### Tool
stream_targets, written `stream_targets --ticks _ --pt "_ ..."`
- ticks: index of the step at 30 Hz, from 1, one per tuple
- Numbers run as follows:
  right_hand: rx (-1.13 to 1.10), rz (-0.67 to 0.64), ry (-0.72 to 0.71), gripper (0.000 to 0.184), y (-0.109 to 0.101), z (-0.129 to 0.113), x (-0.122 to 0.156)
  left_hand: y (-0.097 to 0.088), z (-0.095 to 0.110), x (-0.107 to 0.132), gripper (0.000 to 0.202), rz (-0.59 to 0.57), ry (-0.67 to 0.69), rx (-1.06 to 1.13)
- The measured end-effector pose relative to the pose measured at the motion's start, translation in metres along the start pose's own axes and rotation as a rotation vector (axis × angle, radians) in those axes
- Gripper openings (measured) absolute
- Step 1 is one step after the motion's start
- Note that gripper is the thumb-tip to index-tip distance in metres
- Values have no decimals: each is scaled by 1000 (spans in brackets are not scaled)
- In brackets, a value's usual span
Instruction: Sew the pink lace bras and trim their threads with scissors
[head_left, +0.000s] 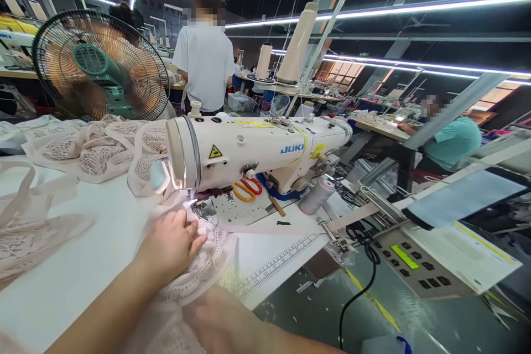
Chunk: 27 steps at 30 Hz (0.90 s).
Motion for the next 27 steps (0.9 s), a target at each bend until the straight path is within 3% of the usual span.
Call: stream_targets --ticks 4,13,18,20,22,25,27 --pt "31 69 4 33 -8 3 -3 9 -4 -2 54 -50 -9 -18" --pt "220 165 60 34 -23 25 -27 17 -25 -3 53 -22 15 -34" --pt "422 74 131 49 -24 21 -11 20 -51 1 50 -26 -2 -26" --pt "677 -1 39 49 -27 0 -3 19 -53 4 60 -28 26 -18" --pt "993 3 -196 38 -33 -38 0 17 -42 8 64 -41 101 18" --pt "1500 89 -649 33 -34 -96 -1 8 -7 13 47 -14 248 183" --pt "1805 44 -787 37 -34 -105 -8 -1 11 13 33 30 264 278"
Point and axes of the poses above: each hand's wrist, its own x-axis away from the middle knuckle, its own y-axis out of the palm, z = x × y, the point moved 10 cm from there along -x, towards the middle knuckle, and after that the axes turned 13 degrees about z, right-handed, at the moved point
